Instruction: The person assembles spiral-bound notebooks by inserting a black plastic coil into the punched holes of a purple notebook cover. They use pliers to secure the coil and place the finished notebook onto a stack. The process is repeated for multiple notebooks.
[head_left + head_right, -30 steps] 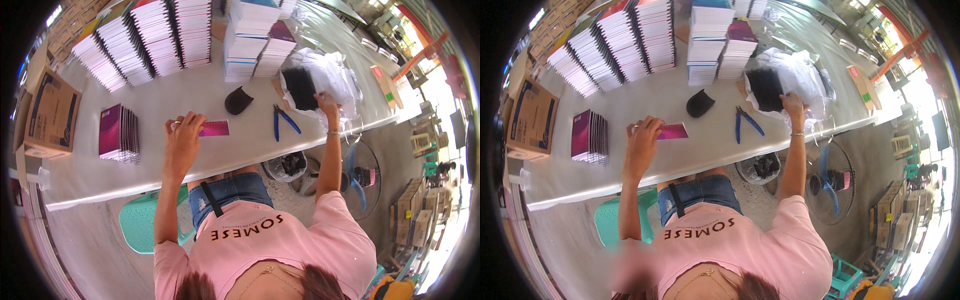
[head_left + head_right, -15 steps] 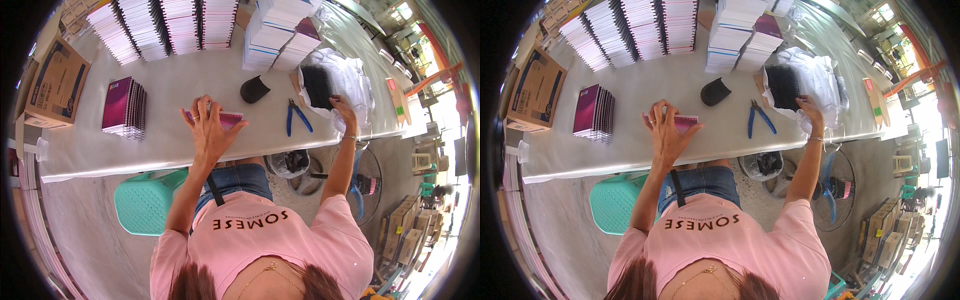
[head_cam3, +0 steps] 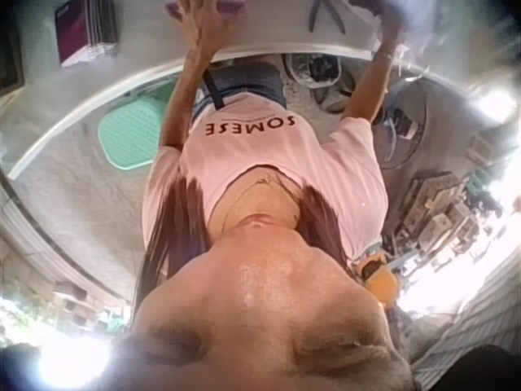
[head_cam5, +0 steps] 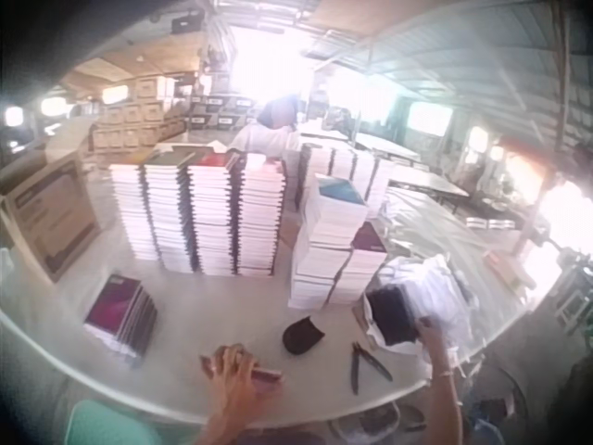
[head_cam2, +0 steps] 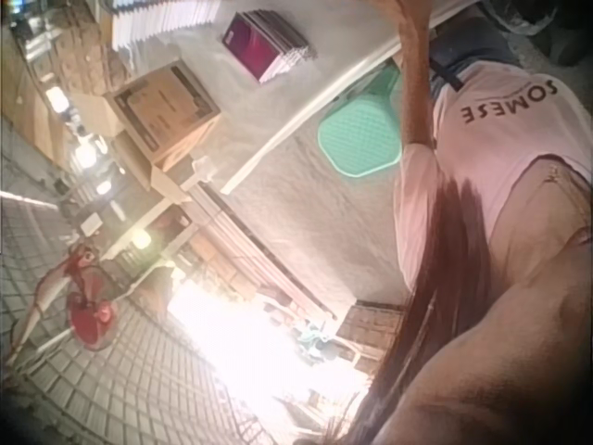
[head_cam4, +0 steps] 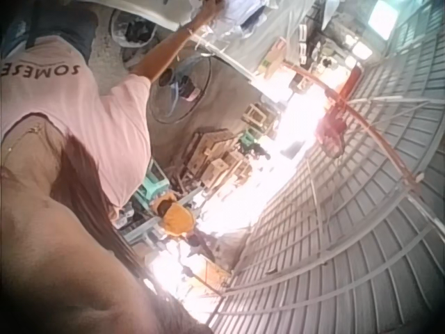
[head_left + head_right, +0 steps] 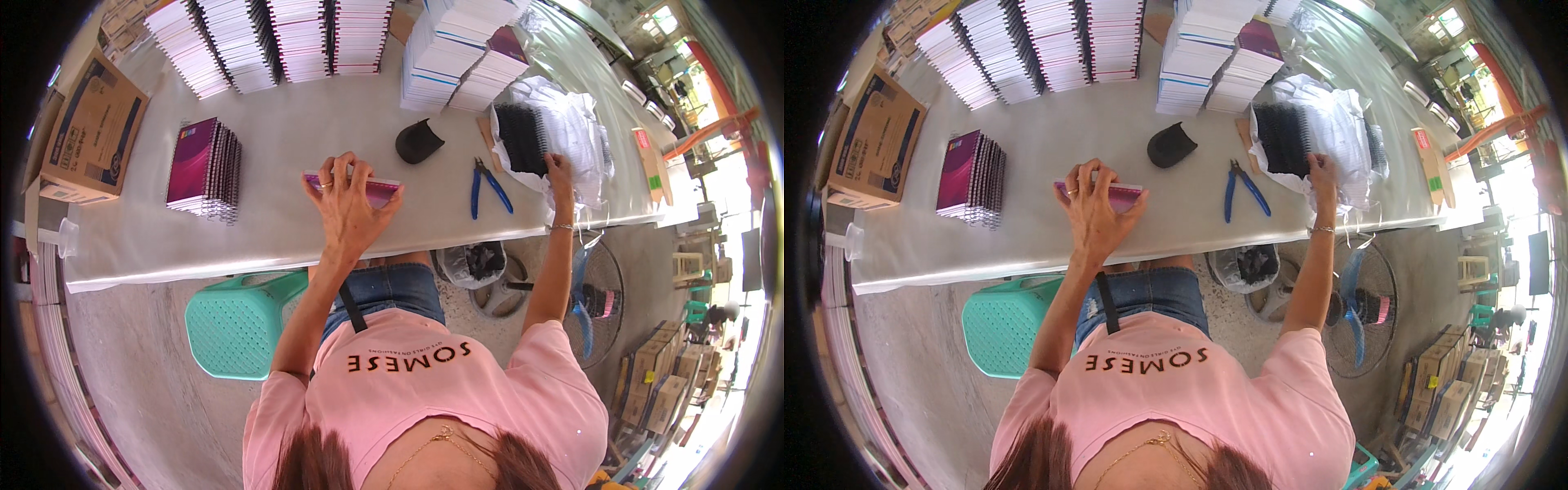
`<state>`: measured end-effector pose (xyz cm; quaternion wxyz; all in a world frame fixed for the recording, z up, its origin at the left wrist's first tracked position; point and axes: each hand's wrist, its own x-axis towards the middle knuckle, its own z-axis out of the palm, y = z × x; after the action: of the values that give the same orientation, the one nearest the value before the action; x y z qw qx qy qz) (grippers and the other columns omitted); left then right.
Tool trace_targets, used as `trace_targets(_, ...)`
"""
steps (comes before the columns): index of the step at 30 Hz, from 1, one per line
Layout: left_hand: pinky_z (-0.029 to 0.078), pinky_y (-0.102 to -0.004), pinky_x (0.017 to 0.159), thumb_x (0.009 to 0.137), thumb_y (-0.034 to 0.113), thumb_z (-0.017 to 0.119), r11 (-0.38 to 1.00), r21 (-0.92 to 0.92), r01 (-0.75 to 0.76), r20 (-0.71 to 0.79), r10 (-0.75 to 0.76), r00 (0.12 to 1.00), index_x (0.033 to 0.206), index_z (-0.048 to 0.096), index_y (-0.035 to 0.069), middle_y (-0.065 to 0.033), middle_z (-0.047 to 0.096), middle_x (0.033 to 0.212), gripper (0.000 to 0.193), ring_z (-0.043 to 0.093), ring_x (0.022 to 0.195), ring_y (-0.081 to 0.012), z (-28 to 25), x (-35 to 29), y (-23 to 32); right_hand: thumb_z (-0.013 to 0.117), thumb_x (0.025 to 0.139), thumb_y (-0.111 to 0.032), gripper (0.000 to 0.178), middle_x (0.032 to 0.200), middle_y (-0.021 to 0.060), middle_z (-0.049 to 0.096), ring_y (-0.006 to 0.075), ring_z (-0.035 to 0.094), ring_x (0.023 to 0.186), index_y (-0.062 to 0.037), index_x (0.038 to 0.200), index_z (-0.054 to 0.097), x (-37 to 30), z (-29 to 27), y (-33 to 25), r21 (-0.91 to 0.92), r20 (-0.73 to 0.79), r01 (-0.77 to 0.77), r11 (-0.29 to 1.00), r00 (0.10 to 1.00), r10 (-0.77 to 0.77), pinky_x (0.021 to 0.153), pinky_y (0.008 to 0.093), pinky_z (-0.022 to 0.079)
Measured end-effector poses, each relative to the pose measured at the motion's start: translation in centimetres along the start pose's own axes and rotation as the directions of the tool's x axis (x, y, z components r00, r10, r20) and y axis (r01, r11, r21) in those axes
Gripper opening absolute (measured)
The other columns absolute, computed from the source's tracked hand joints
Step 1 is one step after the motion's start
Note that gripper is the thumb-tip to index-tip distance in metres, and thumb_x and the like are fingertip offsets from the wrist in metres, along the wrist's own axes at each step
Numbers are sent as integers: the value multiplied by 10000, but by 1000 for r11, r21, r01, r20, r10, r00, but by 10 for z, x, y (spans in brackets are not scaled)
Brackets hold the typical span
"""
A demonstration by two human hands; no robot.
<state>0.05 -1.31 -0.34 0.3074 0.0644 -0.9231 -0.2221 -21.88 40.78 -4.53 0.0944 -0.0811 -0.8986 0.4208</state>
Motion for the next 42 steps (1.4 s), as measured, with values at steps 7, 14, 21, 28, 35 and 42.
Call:
trace_targets(7, 265, -617, 1017, 704, 403, 816, 1000, 17, -23, -14, 23, 1000, 978, 591, 147, -36, 495, 1182, 438, 431, 1191, -294, 1, 0, -1, 688, 920, -282, 352, 875, 90, 688, 147, 599, 753, 17, 1106, 682, 12, -7, 7, 64, 19, 101, 993, 995, -102, 666, 292, 485)
trace_targets(14, 259, -619, 1023, 713, 427, 805, 999, 29, -21, -20, 22, 1000, 987, 591, 143, -45, 501, 1192, 449, 429, 1203, -302, 1, 0, -1, 692, 867, -217, 319, 861, 171, 701, 215, 634, 747, 35, 1063, 692, 13, -3, 12, -195, -37, 208, 959, 975, -219, 700, 341, 498)
trace_targets(21, 258, -627, 1020, 718, 429, 801, 999, 44, -14, -15, 15, 1000, 986, 589, 140, -51, 502, 1193, 447, 430, 1203, -308, 1, -1, -2, 684, 842, -180, 301, 867, 211, 717, 237, 655, 755, 45, 1039, 714, 16, -5, -1, -199, 126, 118, 973, 988, -94, 714, 350, 500)
trace_targets(28, 256, -634, 1019, 723, 426, 802, 999, 47, -18, -15, 19, 1000, 995, 579, 139, -48, 511, 1181, 454, 432, 1197, -307, 0, -2, -2, 708, 839, -113, 226, 872, 136, 729, 171, 648, 754, 25, 1016, 734, 7, 1, -8, 41, -56, 46, 998, 997, -44, 706, 307, 500)
trace_targets(35, 263, -624, 1014, 718, 422, 806, 998, 48, -28, -13, 28, 1000, 1006, 570, 145, -39, 519, 1171, 464, 438, 1188, -305, 0, -3, 0, 697, 901, -112, 247, 900, 75, 713, 146, 643, 780, 6, 1116, 715, -11, -19, -40, 147, -282, 251, 957, 938, -202, 733, 265, 508)
trace_targets(42, 265, -616, 1008, 714, 422, 808, 999, 31, -12, -14, 13, 1000, 987, 580, 148, -40, 530, 1147, 449, 448, 1170, -299, -1, -1, -1, 672, 937, -103, 244, 912, 47, 673, 111, 623, 808, 31, 1140, 658, -86, -11, -125, 850, 165, 24, 526, 936, -310, 784, 258, 534)
